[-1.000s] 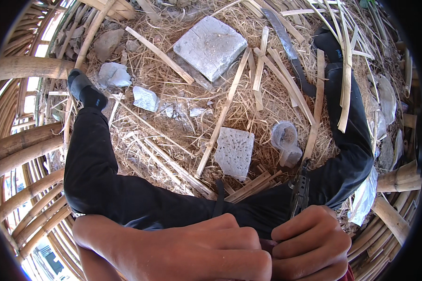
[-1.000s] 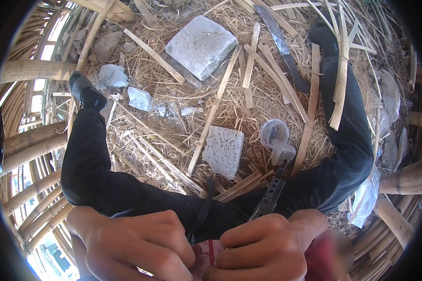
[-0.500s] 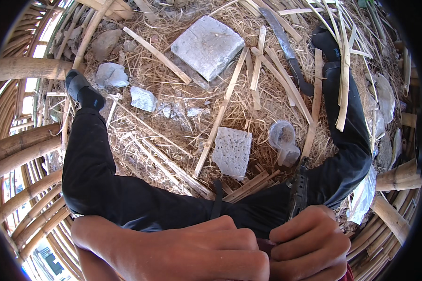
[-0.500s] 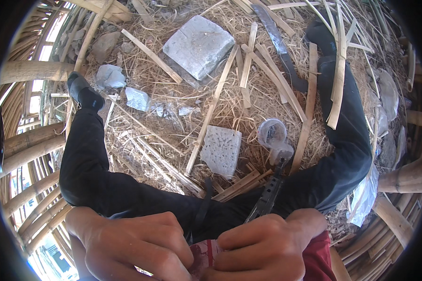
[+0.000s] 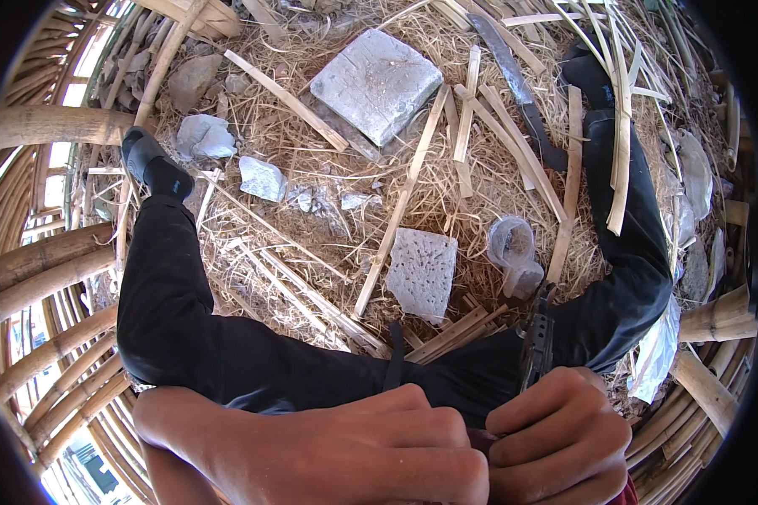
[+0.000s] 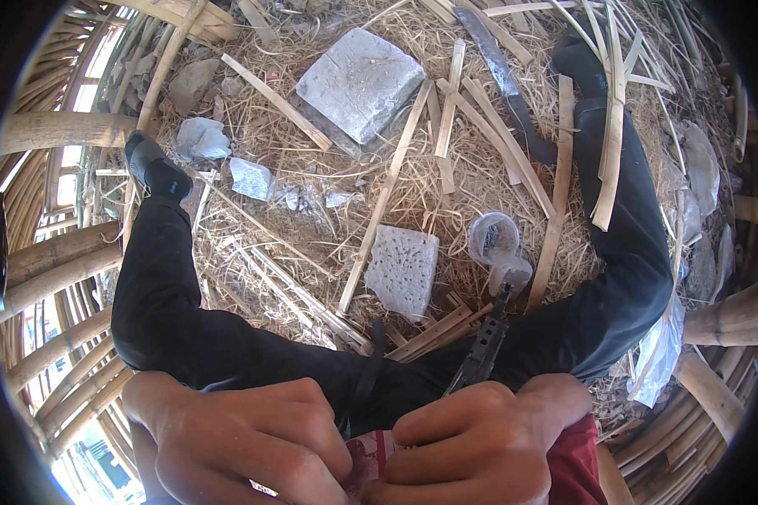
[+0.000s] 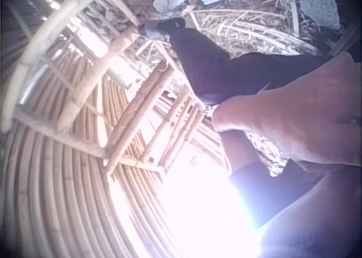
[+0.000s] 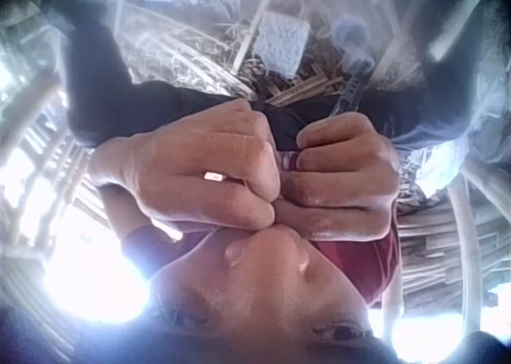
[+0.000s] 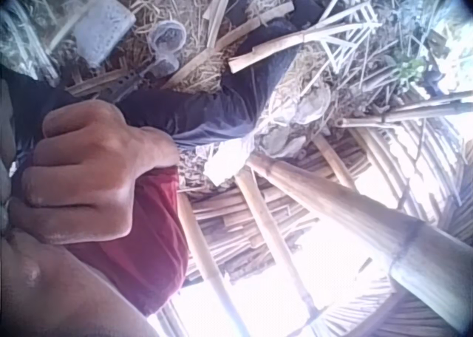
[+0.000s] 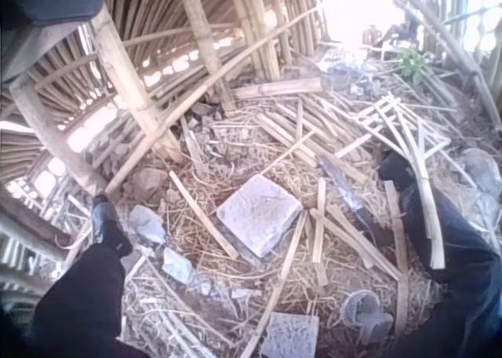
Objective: The person shaves and tapers a bamboo stick using a knife against a stone and then uses a multi-tool to work on a small wooden component.
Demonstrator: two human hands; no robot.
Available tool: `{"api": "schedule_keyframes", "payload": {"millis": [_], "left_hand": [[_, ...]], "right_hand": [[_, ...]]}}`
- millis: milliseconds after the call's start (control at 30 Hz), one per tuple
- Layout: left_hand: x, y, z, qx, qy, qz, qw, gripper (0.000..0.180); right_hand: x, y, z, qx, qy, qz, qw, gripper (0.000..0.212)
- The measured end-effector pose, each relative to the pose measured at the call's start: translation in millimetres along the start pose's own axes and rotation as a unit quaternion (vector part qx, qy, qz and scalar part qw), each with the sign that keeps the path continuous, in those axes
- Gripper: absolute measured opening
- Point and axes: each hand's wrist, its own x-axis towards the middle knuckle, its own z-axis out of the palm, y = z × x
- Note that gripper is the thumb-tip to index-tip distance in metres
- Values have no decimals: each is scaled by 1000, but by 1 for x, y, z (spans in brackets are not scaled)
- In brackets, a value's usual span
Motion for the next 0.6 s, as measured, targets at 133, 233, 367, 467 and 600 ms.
{"api": "schedule_keyframes", "payload": {"millis": [133, 233, 367, 467, 600], "left_hand": [[4, 0, -1, -4, -1, -4, 1000, 12], [7, 4, -3, 3, -15, -4, 1000, 12], [-6, -2, 3, -8, 5, -7, 1000, 12], [-9, -3, 5, -14, 11, -7, 1000, 11], [-8, -2, 4, -22, 7, -7, 1000, 11]], "right_hand": [[0, -1, 0, 0, 5, 9, 1000, 14], [-5, -7, 12, -34, 77, 22, 996, 11], [-9, 3, 11, -33, 60, -19, 997, 7], [-2, -1, -2, 12, -6, 8, 1000, 6], [-1, 0, -3, 26, -8, 5, 1000, 6]]}}
